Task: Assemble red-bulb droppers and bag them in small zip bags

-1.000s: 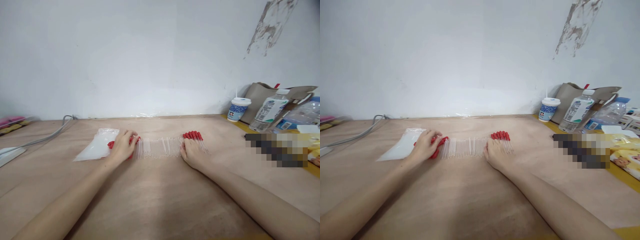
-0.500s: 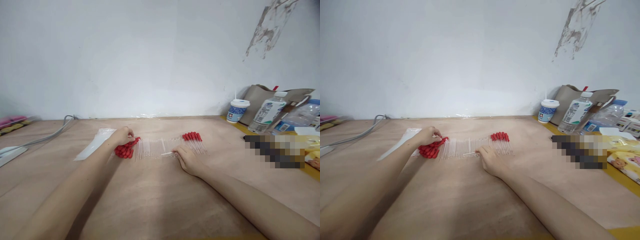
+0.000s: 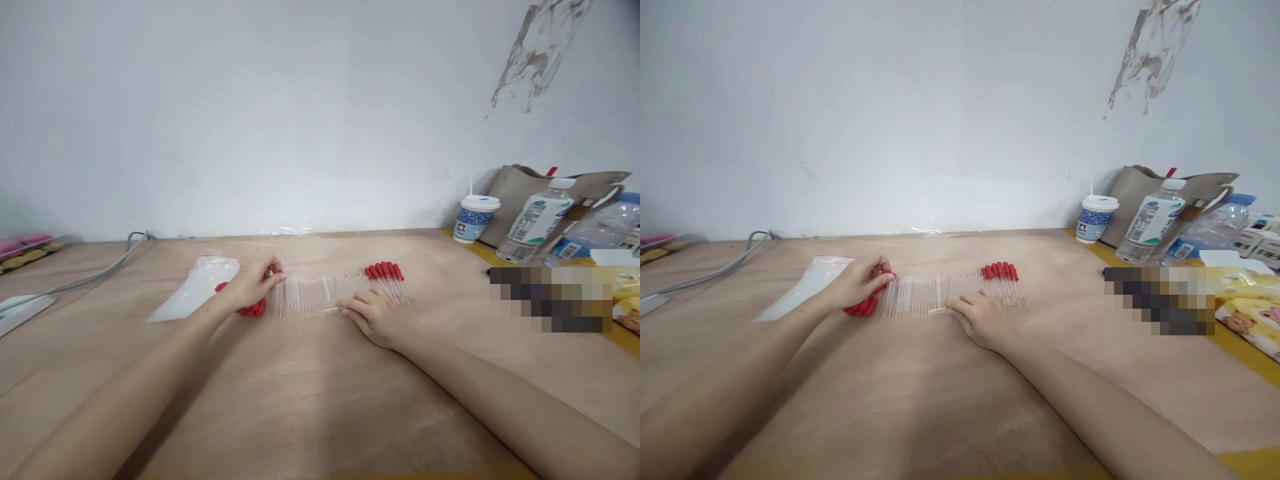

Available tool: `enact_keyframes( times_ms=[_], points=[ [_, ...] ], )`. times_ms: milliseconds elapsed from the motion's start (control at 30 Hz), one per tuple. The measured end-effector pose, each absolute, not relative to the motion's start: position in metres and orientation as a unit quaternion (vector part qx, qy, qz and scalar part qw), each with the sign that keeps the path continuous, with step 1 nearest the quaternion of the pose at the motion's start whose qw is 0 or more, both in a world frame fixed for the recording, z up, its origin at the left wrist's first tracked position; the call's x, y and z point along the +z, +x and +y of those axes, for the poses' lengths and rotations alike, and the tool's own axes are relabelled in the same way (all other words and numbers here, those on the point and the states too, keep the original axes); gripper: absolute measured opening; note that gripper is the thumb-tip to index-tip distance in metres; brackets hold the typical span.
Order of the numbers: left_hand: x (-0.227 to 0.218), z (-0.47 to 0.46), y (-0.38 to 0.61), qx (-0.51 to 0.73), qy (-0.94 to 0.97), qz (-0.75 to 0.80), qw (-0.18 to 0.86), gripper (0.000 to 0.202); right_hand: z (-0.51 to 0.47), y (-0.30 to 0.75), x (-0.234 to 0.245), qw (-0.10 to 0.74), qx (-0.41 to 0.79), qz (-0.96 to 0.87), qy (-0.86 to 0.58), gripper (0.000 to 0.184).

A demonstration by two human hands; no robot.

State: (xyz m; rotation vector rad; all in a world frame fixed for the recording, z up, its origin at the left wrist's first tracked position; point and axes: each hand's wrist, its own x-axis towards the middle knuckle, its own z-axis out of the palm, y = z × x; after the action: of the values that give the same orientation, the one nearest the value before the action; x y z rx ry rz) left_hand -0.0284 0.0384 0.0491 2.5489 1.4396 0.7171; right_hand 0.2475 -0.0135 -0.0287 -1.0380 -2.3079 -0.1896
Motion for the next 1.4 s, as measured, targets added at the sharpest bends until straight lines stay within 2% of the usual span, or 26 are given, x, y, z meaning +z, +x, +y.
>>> enact_keyframes(
  times_ms=[100, 333, 467, 733, 1033, 1200, 1400],
  points=[
    [0.035, 0.011, -0.015, 0.339, 0.831, 0.421, 0.132, 0.024, -0.014, 0.246, -0.027, 0.299, -0.094, -0.862, -0.398, 0.026],
    [-0.006, -0.008, 0.002, 0.397, 0.780, 0.390, 0.285, 0.014, -0.016, 0.243, -0.028, 0.333, -0.090, -0.853, -0.392, 0.020],
    [-0.020, -0.008, 0.006, 0.399, 0.728, 0.422, 0.365, 0.021, -0.018, 0.238, -0.029, 0.354, -0.076, -0.851, -0.381, 0.019],
    [-0.016, -0.016, 0.011, 0.406, 0.759, 0.409, 0.304, 0.019, -0.027, 0.228, -0.025, 0.358, -0.056, -0.855, -0.371, 0.020],
    [-0.019, -0.013, 0.010, 0.368, 0.790, 0.395, 0.290, 0.023, -0.028, 0.228, -0.020, 0.328, 0.005, -0.879, -0.347, 0.019],
    [-0.017, -0.016, 0.010, 0.350, 0.803, 0.382, 0.296, 0.024, -0.027, 0.229, -0.016, 0.316, 0.062, -0.886, -0.335, 0.019],
    [-0.016, -0.020, 0.010, 0.312, 0.812, 0.366, 0.330, 0.025, -0.026, 0.232, -0.017, 0.302, 0.029, -0.894, -0.331, 0.019]
  ],
)
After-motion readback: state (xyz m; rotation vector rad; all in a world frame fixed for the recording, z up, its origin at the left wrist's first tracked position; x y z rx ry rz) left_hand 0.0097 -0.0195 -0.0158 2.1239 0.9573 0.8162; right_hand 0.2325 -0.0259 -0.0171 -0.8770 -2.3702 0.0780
